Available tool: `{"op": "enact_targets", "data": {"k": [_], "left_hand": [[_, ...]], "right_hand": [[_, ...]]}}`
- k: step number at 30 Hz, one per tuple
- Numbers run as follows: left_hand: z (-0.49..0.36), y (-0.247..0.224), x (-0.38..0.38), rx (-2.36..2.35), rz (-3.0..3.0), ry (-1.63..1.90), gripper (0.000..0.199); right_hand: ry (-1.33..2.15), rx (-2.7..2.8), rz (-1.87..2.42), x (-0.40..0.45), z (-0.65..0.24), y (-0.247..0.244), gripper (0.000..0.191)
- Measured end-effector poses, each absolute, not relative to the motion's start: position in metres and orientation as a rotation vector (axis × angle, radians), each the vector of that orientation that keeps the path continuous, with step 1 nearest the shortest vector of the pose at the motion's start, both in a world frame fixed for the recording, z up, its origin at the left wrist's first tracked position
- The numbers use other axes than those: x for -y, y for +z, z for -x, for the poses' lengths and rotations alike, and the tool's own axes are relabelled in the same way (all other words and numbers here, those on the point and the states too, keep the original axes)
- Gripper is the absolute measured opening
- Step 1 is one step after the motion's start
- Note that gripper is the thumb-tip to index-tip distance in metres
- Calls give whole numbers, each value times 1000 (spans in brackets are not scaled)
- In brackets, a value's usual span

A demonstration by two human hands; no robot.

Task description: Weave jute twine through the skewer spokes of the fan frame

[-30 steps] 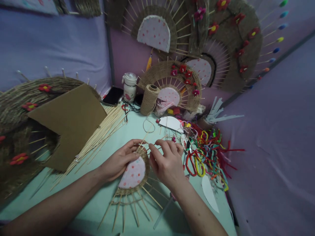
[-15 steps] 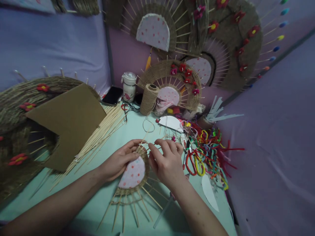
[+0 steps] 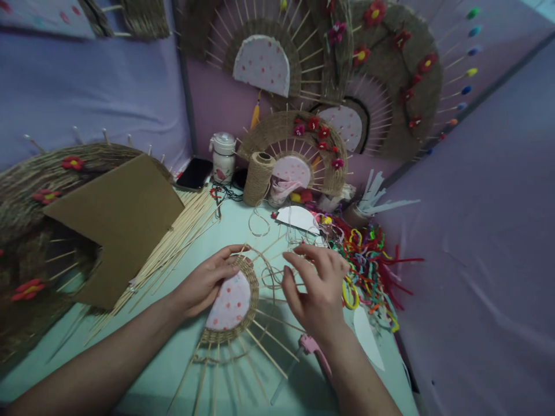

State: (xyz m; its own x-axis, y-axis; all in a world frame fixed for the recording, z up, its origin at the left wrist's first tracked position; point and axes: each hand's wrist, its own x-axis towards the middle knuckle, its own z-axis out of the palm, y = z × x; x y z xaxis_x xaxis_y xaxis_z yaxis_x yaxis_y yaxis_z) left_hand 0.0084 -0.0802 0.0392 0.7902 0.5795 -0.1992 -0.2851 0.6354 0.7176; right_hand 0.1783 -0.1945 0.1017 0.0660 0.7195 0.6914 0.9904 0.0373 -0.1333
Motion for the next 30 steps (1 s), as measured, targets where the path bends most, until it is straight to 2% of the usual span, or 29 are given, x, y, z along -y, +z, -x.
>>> {"op": "enact_targets", "data": {"k": [3, 9, 17, 21, 24, 30], "left_hand": [[-9, 33, 71, -487, -641, 540, 40], [-13, 23, 60, -516, -529, 559, 31], [-27, 44, 61, -473, -583, 484, 23], [-33, 49, 70, -347, -565, 267, 22], [-41, 41, 79, -256, -460, 123, 25], [-55, 21, 95, -207, -276, 31, 9]], "right_hand": [[-502, 1581, 1747, 209, -193, 99, 17], [-34, 1275, 1689, 232, -217, 76, 11], [282, 1271, 1600, 221, -201, 73, 21], [188, 1248, 1557, 208, -185, 77, 11], [-14, 1303, 1531, 204, -172, 82, 8], [-319, 1385, 1628, 203, -163, 85, 12]]}}
